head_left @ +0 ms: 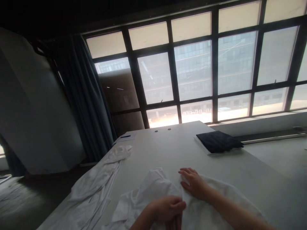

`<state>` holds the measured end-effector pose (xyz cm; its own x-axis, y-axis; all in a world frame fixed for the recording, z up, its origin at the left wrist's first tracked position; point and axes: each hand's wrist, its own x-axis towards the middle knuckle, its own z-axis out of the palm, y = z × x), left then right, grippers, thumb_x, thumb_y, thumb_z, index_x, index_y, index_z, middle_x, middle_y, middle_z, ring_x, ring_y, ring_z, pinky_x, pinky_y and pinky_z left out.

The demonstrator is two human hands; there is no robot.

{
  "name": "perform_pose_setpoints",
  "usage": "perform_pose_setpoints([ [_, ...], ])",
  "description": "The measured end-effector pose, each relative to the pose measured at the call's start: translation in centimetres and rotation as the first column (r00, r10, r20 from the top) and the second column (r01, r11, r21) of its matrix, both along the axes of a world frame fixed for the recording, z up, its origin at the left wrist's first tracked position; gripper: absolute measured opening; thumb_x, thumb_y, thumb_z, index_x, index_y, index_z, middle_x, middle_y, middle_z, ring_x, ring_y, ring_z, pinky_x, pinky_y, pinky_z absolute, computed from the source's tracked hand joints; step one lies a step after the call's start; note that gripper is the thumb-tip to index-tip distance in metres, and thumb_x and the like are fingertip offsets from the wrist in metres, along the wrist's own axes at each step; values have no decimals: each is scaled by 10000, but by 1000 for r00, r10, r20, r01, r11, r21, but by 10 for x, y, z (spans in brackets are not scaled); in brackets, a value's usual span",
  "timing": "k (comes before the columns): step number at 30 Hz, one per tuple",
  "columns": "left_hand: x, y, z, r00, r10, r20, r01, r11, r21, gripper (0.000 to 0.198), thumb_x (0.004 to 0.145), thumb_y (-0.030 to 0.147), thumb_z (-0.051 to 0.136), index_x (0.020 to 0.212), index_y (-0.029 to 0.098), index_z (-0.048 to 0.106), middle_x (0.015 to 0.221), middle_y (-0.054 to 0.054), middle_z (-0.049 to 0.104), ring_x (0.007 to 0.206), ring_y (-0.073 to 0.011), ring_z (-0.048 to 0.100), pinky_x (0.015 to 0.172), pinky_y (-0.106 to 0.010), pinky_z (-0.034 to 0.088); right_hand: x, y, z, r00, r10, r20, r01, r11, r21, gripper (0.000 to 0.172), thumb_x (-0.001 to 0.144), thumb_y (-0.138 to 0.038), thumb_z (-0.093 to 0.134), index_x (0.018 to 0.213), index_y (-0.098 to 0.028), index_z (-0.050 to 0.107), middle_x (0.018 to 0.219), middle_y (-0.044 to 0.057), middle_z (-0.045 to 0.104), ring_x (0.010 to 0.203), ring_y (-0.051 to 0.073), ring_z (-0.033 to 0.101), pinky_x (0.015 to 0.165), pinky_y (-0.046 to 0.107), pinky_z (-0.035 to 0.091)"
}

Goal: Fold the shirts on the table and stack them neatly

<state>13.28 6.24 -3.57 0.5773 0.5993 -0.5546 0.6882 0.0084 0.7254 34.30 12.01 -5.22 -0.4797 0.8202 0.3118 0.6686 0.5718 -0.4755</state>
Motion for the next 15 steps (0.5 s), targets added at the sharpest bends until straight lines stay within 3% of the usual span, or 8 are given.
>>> perform_pose_setpoints([
  [1, 0, 2, 0, 996, 87, 36, -88, 996, 34, 544, 943, 653, 323, 971, 194, 613, 571, -1, 635, 428, -161, 575, 491, -290, 503, 2, 2, -2, 1000, -12, 25, 12, 1000, -6, 468, 856, -337, 593, 1316, -254, 617, 1325, 101, 637, 1226, 291, 535, 1079, 440, 360],
  [2, 0, 4, 0, 983, 173, 55, -179, 972, 151, 486, 961, 595, 336, 1061, 195, 594, 643, -15, 673, 494, -178, 623, 548, -317, 533, 4, 3, -2, 999, -27, 40, 27, 1000, -10, 424, 868, -325, 574, 1280, -250, 638, 1269, 96, 665, 1186, 275, 558, 1057, 418, 373],
  [3, 0, 6, 2, 968, 245, 63, -252, 910, 330, 414, 968, 530, 375, 1114, 203, 583, 730, -32, 703, 597, -198, 668, 633, -345, 555, 7, 4, -1, 998, -43, 48, 43, 999, -12, 367, 880, -305, 549, 1224, -246, 664, 1205, 88, 688, 1140, 256, 580, 1031, 390, 386],
  [5, -3, 8, 5, 948, 312, 62, -268, 676, 687, 297, 942, 401, 476, 1145, 225, 603, 948, -71, 725, 889, -242, 692, 856, -392, 538, 11, 3, 1, 995, -84, 56, 85, 996, -20, 276, 886, -254, 511, 1090, -231, 696, 1088, 75, 717, 1048, 223, 615, 964, 336, 406],
  [6, -4, 9, 7, 950, 309, 48, -223, 561, 797, 298, 920, 358, 517, 1173, 236, 615, 1075, -87, 711, 1050, -265, 652, 972, -410, 490, 13, 3, 2, 992, -108, 62, 110, 994, -27, 250, 874, -229, 506, 1034, -223, 698, 1026, 69, 728, 993, 212, 630, 919, 314, 416],
  [8, -7, 10, 8, 963, 271, -9, -115, 437, 892, 387, 903, 326, 549, 1282, 261, 596, 1295, -85, 638, 1293, -290, 506, 1148, -443, 337, 17, 2, 3, 985, -148, 84, 152, 988, -39, 217, 831, -209, 532, 978, -214, 692, 906, 57, 737, 876, 202, 645, 811, 289, 420],
  [11, -11, 11, 9, 956, 271, -110, -13, 416, 909, 381, 951, 393, 515, 1304, 276, 598, 1326, -67, 620, 1325, -279, 471, 1226, -465, 167, 24, 5, 3, 973, -196, 122, 202, 978, -45, 185, 812, -242, 566, 936, -213, 700, 836, 51, 741, 784, 197, 643, 719, 279, 385],
  [15, -19, 14, 22, 892, 394, -222, 50, 401, 915, 377, 998, 467, 422, 1011, 215, 702, 1068, -98, 698, 1104, -277, 601, 1165, -473, 242, 37, 16, 5, 947, -269, 176, 279, 960, -37, 321, 928, -373, 477, 793, -206, 716, 798, 70, 746, 738, 188, 638, 683, 280, 347],
])
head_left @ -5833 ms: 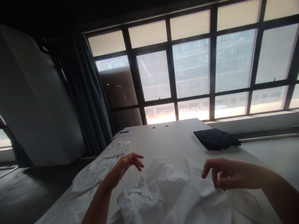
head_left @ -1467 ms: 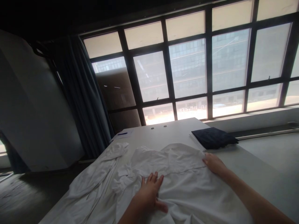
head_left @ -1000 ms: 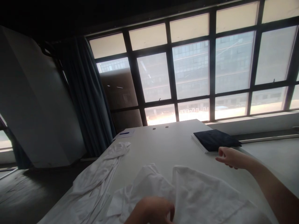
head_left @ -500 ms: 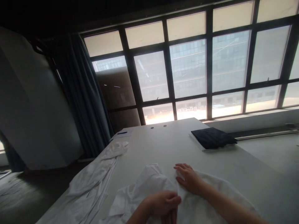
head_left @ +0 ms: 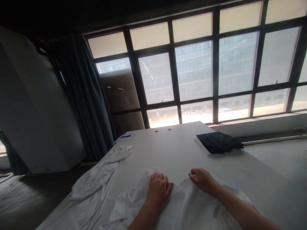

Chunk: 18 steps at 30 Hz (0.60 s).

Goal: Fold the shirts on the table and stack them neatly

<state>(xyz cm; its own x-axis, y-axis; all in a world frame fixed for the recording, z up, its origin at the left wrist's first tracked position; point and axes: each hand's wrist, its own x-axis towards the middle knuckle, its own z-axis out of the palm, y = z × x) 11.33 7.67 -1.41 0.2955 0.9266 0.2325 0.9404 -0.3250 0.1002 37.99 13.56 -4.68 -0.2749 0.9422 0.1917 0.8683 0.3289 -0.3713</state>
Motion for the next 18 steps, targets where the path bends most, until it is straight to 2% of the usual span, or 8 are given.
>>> perform_pose_setpoints([
  [2, -9, 4, 12, 994, 92, -50, -93, 996, -17, 450, 1020, 476, 358, 959, 201, 708, 1001, -113, 718, 1043, -274, 632, 1135, -465, 275, 7, 5, 2, 999, -32, 33, 33, 999, -9, 390, 940, -412, 467, 732, -199, 719, 747, 81, 738, 689, 186, 630, 654, 282, 333],
  [5, -27, 12, 27, 967, 238, -95, -247, 965, -91, 532, 1048, 463, 247, 975, 196, 702, 958, -132, 735, 958, -265, 677, 995, -418, 408, 14, 9, 2, 996, -58, 74, 59, 998, -13, 402, 927, -410, 491, 679, -195, 723, 723, 101, 737, 673, 196, 636, 639, 286, 332],
  [6, -33, 15, 29, 956, 274, -104, -285, 952, -114, 508, 1045, 456, 260, 998, 196, 695, 962, -133, 738, 942, -264, 687, 924, -391, 446, 15, 9, 2, 995, -62, 83, 63, 998, -11, 397, 923, -403, 497, 676, -194, 726, 730, 106, 739, 681, 201, 642, 642, 287, 335],
  [8, -46, 19, 29, 943, 309, -121, -325, 934, -150, 392, 1001, 461, 400, 1108, 192, 665, 1007, -133, 742, 955, -270, 699, 834, -350, 479, 15, 9, 1, 993, -67, 94, 68, 998, -5, 383, 922, -390, 501, 687, -196, 735, 749, 111, 744, 695, 206, 650, 648, 287, 341],
  [10, -57, 21, 25, 931, 335, -143, -358, 915, -188, 454, 909, 497, 564, 1241, 191, 610, 1069, -137, 742, 1014, -283, 695, 836, -341, 492, 14, 8, 1, 993, -63, 102, 63, 998, -2, 372, 923, -377, 503, 695, -200, 738, 752, 108, 746, 693, 203, 651, 648, 286, 341],
  [12, -64, 21, 22, 918, 358, -171, -390, 893, -225, 583, 834, 577, 636, 1273, 195, 601, 1101, -153, 738, 1049, -307, 688, 856, -363, 502, 12, 7, 0, 993, -53, 107, 54, 999, -2, 369, 925, -364, 501, 693, -202, 738, 748, 104, 746, 685, 198, 649, 641, 285, 337],
  [15, -66, 18, 20, 899, 380, -216, -426, 875, -232, 654, 796, 694, 607, 1181, 168, 670, 1167, -210, 702, 1095, -367, 660, 908, -447, 491, 11, 7, 0, 992, -40, 116, 40, 999, 0, 378, 931, -355, 486, 693, -201, 736, 751, 104, 748, 681, 201, 648, 633, 290, 330],
  [18, -65, 14, 22, 892, 386, -235, -433, 878, -203, 680, 809, 689, 568, 1135, 108, 701, 1247, -277, 643, 1201, -436, 580, 998, -557, 413, 11, 7, -1, 992, -35, 125, 34, 999, 9, 387, 938, -350, 468, 701, -203, 736, 762, 105, 750, 687, 205, 648, 634, 294, 330],
])
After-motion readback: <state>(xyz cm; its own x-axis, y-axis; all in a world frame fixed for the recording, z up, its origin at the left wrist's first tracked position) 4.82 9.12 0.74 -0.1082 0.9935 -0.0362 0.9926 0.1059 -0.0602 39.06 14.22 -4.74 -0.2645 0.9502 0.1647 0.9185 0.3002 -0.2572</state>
